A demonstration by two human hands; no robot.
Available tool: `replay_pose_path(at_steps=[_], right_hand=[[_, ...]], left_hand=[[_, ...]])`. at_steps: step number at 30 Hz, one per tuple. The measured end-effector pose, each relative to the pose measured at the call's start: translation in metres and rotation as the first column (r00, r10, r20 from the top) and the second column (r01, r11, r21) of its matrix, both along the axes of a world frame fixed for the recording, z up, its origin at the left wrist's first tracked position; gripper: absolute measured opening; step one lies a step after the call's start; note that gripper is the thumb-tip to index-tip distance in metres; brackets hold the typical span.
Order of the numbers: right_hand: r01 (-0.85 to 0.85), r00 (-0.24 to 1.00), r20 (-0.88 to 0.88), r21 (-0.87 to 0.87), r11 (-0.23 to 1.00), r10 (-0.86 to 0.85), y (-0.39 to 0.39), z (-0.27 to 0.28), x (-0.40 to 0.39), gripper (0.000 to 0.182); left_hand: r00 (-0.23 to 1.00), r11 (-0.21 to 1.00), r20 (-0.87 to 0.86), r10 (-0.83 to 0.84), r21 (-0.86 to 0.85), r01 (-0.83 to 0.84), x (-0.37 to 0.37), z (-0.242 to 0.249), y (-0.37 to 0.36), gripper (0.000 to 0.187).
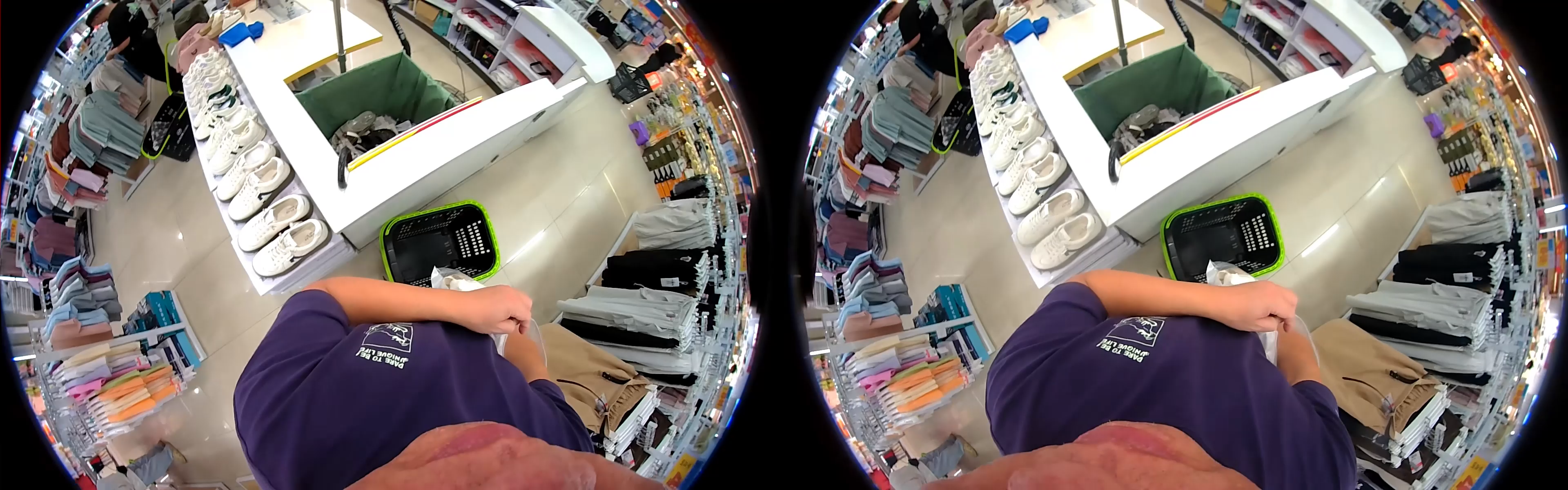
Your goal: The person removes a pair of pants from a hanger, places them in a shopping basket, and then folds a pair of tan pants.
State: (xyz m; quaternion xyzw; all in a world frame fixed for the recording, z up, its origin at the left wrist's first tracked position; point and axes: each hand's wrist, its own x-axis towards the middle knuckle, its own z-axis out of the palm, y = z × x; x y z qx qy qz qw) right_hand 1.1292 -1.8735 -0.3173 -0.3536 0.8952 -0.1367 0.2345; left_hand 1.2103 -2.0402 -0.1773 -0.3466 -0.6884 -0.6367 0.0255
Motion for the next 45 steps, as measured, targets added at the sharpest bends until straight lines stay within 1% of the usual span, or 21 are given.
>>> replay_pose_path(at_steps=[7, 11, 17, 18, 20, 22, 24, 25, 26, 27, 29, 30, 33, 34, 37, 38, 39, 40, 43, 44, 45], right_hand=[[0.029, 0.999, -0.019, -0.031, 0.999, -0.030, 0.002, 0.001, 0.001, 0.022], [0.070, 0.997, -0.031, -0.037, 0.997, -0.071, 0.006, 0.010, 0.002, 0.021], [0.137, 0.990, -0.036, -0.034, 0.990, -0.138, 0.015, 0.028, 0.002, 0.021], [0.147, 0.988, -0.040, -0.033, 0.989, -0.148, 0.016, 0.033, 0.002, 0.021], [0.169, 0.985, -0.038, -0.033, 0.985, -0.171, 0.019, 0.044, 0.005, 0.021], [0.198, 0.980, -0.034, -0.003, 0.980, -0.198, 0.025, 0.035, 0.010, 0.021], [0.217, 0.976, -0.023, 0.028, 0.976, -0.217, 0.030, 0.027, 0.013, 0.021], [0.224, 0.973, -0.050, 0.002, 0.975, -0.224, 0.027, 0.035, 0.020, 0.021], [0.227, 0.971, -0.077, -0.018, 0.974, -0.228, 0.024, 0.045, 0.028, 0.021], [0.232, 0.969, -0.085, -0.026, 0.972, -0.234, 0.024, 0.049, 0.031, 0.021], [0.254, 0.965, -0.064, 0.008, 0.967, -0.253, 0.030, 0.031, 0.032, 0.021], [0.268, 0.963, -0.044, 0.044, 0.963, -0.266, 0.033, 0.019, 0.031, 0.021], [0.283, 0.953, -0.103, -0.020, 0.959, -0.284, 0.028, 0.038, 0.045, 0.021], [0.291, 0.951, -0.103, -0.021, 0.957, -0.291, 0.028, 0.039, 0.048, 0.021], [0.343, 0.939, -0.033, 0.070, 0.937, -0.342, 0.037, 0.012, 0.048, 0.020], [0.368, 0.928, -0.066, 0.032, 0.929, -0.366, 0.037, 0.010, 0.050, 0.020], [0.378, 0.919, -0.114, -0.032, 0.925, -0.379, 0.033, 0.017, 0.057, 0.020], [0.288, 0.927, -0.219, -0.100, 0.952, -0.304, 0.028, 0.030, 0.064, 0.021], [0.279, 0.957, 0.041, 0.150, 0.949, -0.288, 0.033, 0.023, 0.054, 0.031], [0.289, 0.957, 0.001, 0.049, 0.956, -0.290, 0.037, 0.027, 0.059, 0.031], [0.287, 0.958, -0.026, 0.022, 0.958, -0.286, 0.033, 0.035, 0.058, 0.034]], left_hand=[[1.000, 0.999, -0.001, 0.024, -0.043, -0.024, -0.009, -0.016, 0.002, 0.018], [1.000, 0.997, 0.000, -0.016, -0.080, 0.016, -0.009, -0.007, -0.002, 0.012], [0.994, 0.998, -0.106, 0.019, -0.065, -0.026, -0.003, -0.013, 0.004, 0.009], [0.998, 0.996, -0.059, -0.001, -0.093, -0.005, -0.001, -0.010, 0.002, 0.010], [0.998, 0.995, -0.056, 0.004, -0.095, -0.009, -0.002, -0.009, -0.002, 0.011], [0.999, 0.997, -0.043, 0.029, -0.070, -0.032, -0.001, -0.007, 0.000, 0.012], [0.998, 0.994, -0.045, 0.031, -0.107, -0.036, 0.002, -0.001, 0.001, 0.012], [0.998, 0.991, -0.057, 0.040, -0.126, -0.047, -0.001, 0.002, -0.001, 0.012], [1.000, 0.985, 0.022, 0.010, -0.170, -0.006, -0.001, 0.001, -0.002, 0.013], [1.000, 0.989, -0.014, 0.018, -0.144, -0.020, -0.002, -0.001, 0.000, 0.013], [0.996, 0.995, -0.079, 0.031, -0.093, -0.038, -0.003, -0.007, 0.004, 0.013], [0.995, 0.981, -0.080, 0.055, -0.183, -0.068, -0.003, -0.012, 0.008, 0.012], [0.999, 0.986, -0.035, -0.003, -0.167, -0.003, -0.008, -0.021, 0.008, 0.010], [0.998, 0.988, 0.054, 0.021, -0.153, -0.012, -0.006, -0.014, 0.005, 0.011], [0.993, 0.971, -0.069, 0.097, -0.213, -0.110, -0.016, -0.050, 0.013, 0.011], [0.995, 0.972, -0.025, 0.101, -0.212, -0.104, -0.020, -0.062, 0.015, 0.010], [0.992, 0.968, -0.035, 0.124, -0.217, -0.129, -0.026, -0.065, 0.012, 0.010], [0.989, 0.964, -0.037, 0.141, -0.224, -0.146, -0.028, -0.070, 0.009, 0.010], [0.980, 0.947, -0.033, 0.195, -0.255, -0.197, -0.031, -0.087, 0.006, 0.009], [0.975, 0.934, -0.033, 0.221, -0.279, -0.221, -0.031, -0.092, 0.004, 0.008], [0.969, 0.920, -0.032, 0.246, -0.305, -0.244, -0.032, -0.096, 0.003, 0.008]])
